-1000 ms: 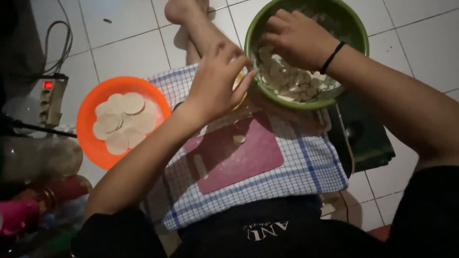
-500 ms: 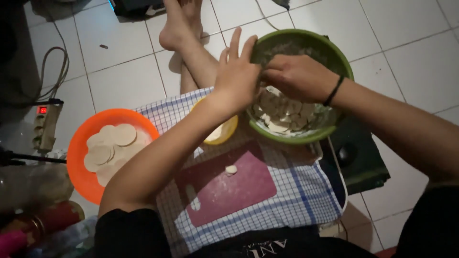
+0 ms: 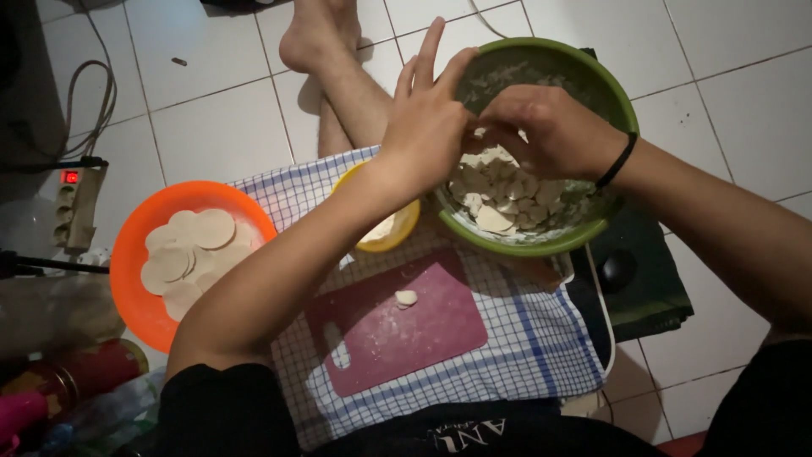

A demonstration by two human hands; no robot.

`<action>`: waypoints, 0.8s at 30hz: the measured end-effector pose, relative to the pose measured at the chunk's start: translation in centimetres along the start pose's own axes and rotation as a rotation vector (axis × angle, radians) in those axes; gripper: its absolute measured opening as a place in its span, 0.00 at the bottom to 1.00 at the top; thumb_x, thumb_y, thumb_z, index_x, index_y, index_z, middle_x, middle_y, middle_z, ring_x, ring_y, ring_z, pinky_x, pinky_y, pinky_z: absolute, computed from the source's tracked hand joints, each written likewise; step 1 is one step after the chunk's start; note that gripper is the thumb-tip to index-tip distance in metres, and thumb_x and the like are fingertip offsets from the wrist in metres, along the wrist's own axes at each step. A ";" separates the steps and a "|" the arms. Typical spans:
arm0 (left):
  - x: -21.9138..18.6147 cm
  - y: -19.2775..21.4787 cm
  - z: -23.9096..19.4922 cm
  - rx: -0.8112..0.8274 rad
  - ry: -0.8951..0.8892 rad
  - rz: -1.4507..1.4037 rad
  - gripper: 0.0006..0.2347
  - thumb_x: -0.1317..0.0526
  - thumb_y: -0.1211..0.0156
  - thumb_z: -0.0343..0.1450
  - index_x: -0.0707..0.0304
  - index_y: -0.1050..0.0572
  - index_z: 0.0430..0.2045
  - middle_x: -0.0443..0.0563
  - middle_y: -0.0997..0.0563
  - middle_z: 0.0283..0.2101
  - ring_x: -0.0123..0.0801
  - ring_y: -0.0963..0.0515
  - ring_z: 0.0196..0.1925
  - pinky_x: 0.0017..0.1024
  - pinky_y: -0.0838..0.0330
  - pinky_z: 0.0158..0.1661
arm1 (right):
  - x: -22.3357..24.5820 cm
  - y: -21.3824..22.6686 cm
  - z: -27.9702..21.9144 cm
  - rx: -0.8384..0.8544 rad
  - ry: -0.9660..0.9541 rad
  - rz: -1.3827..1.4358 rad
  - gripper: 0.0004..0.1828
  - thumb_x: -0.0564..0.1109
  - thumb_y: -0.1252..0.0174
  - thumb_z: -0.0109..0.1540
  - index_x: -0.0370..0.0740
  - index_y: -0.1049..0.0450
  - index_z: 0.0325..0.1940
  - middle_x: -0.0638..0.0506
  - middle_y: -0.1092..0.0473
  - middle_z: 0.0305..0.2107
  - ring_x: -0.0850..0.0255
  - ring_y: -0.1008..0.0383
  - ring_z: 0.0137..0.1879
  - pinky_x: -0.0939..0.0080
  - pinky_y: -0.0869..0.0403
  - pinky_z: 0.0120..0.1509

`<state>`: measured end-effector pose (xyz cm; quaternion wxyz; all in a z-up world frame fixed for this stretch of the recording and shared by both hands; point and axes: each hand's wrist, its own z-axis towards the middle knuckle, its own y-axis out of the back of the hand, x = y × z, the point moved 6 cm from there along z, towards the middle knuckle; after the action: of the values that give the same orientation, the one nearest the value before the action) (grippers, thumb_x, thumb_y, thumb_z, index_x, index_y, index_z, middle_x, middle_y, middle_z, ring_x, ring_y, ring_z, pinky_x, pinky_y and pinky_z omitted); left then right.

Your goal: A person is rolling out small dough circles and filling them to prepare dumplings or similar food items.

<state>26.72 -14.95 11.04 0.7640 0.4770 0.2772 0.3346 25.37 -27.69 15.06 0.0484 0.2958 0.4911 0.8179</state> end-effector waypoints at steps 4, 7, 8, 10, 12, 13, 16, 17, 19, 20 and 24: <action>0.0 0.9 0.1 -0.075 -0.036 -0.022 0.06 0.56 0.31 0.64 0.53 0.13 0.27 0.63 0.39 0.66 0.65 0.63 0.72 0.63 0.48 0.63 | -1.5 -0.5 -0.2 0.003 -0.057 0.007 0.07 0.26 0.40 0.58 0.31 0.21 0.37 0.48 0.24 0.28 0.61 0.32 0.24 0.64 0.32 0.26; 0.3 1.1 0.5 0.009 0.034 -0.090 0.08 0.52 0.27 0.65 0.52 0.14 0.21 0.59 0.37 0.65 0.66 0.65 0.71 0.69 0.52 0.65 | -1.9 0.0 -0.4 -0.009 -0.182 -0.007 0.08 0.29 0.38 0.61 0.32 0.21 0.44 0.47 0.24 0.30 0.61 0.29 0.26 0.65 0.30 0.28; 0.5 1.1 0.4 0.005 0.040 -0.110 0.05 0.55 0.28 0.63 0.52 0.13 0.23 0.58 0.37 0.65 0.66 0.65 0.71 0.70 0.51 0.64 | -2.1 0.2 -0.5 -0.013 -0.291 0.092 0.06 0.31 0.39 0.62 0.32 0.21 0.43 0.47 0.23 0.31 0.62 0.27 0.29 0.66 0.28 0.33; 0.7 1.1 0.2 0.002 0.045 -0.130 0.05 0.59 0.28 0.60 0.52 0.12 0.26 0.57 0.37 0.66 0.66 0.64 0.71 0.70 0.49 0.64 | -2.4 0.3 -0.6 -0.015 -0.401 0.193 0.05 0.32 0.40 0.64 0.33 0.22 0.43 0.48 0.22 0.32 0.64 0.24 0.33 0.67 0.26 0.37; 0.6 1.1 0.0 -0.008 0.006 -0.108 0.04 0.59 0.30 0.63 0.55 0.13 0.25 0.61 0.38 0.67 0.69 0.64 0.71 0.69 0.49 0.64 | -2.9 0.2 -0.8 -0.007 -0.451 0.197 0.05 0.36 0.38 0.65 0.34 0.20 0.44 0.49 0.23 0.30 0.65 0.27 0.30 0.67 0.27 0.34; 0.5 1.3 0.1 -0.008 0.007 -0.109 0.04 0.59 0.30 0.63 0.55 0.13 0.25 0.61 0.38 0.67 0.69 0.64 0.71 0.69 0.49 0.64 | -3.0 0.1 -0.8 -0.005 -0.451 0.197 0.05 0.36 0.38 0.65 0.34 0.20 0.44 0.49 0.23 0.30 0.65 0.27 0.30 0.67 0.27 0.34; 0.4 1.0 0.1 0.059 0.040 -0.100 0.05 0.57 0.29 0.63 0.56 0.14 0.23 0.65 0.40 0.69 0.69 0.67 0.71 0.72 0.53 0.65 | -3.9 -0.2 -1.1 -0.032 -0.533 0.352 0.06 0.36 0.38 0.65 0.34 0.21 0.45 0.50 0.23 0.32 0.66 0.26 0.35 0.69 0.25 0.40; 0.4 0.8 0.1 0.061 0.035 -0.090 0.06 0.56 0.28 0.62 0.56 0.13 0.25 0.65 0.42 0.69 0.68 0.69 0.71 0.70 0.55 0.65 | -4.2 -0.3 -1.2 -0.046 -0.569 0.415 0.05 0.37 0.39 0.66 0.35 0.22 0.47 0.50 0.24 0.33 0.66 0.26 0.36 0.69 0.25 0.41; 0.2 0.7 0.0 0.062 0.032 -0.081 0.08 0.56 0.28 0.61 0.57 0.13 0.27 0.65 0.43 0.69 0.66 0.70 0.71 0.68 0.56 0.65 | -4.4 0.1 -1.2 -0.059 -0.604 0.476 0.05 0.38 0.39 0.68 0.36 0.23 0.48 0.50 0.24 0.34 0.66 0.27 0.36 0.69 0.24 0.41; 0.1 0.8 -0.1 0.053 0.054 -0.091 0.07 0.56 0.28 0.63 0.57 0.13 0.27 0.66 0.44 0.70 0.66 0.70 0.72 0.69 0.57 0.67 | -4.2 0.5 -1.0 -0.071 -0.622 0.473 0.07 0.39 0.40 0.68 0.35 0.24 0.49 0.48 0.24 0.37 0.63 0.24 0.40 0.67 0.21 0.47; -0.1 0.3 0.2 0.082 0.092 -0.090 0.08 0.55 0.28 0.65 0.56 0.13 0.30 0.69 0.47 0.72 0.65 0.73 0.72 0.73 0.63 0.68 | -3.9 1.4 -1.0 -0.100 -0.684 0.502 0.10 0.40 0.40 0.67 0.35 0.24 0.52 0.48 0.22 0.39 0.64 0.21 0.43 0.69 0.19 0.50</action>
<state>26.72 -14.99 11.41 0.7447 0.4791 0.3464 0.3097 28.30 -30.63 14.18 0.0221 0.6577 0.3192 0.6819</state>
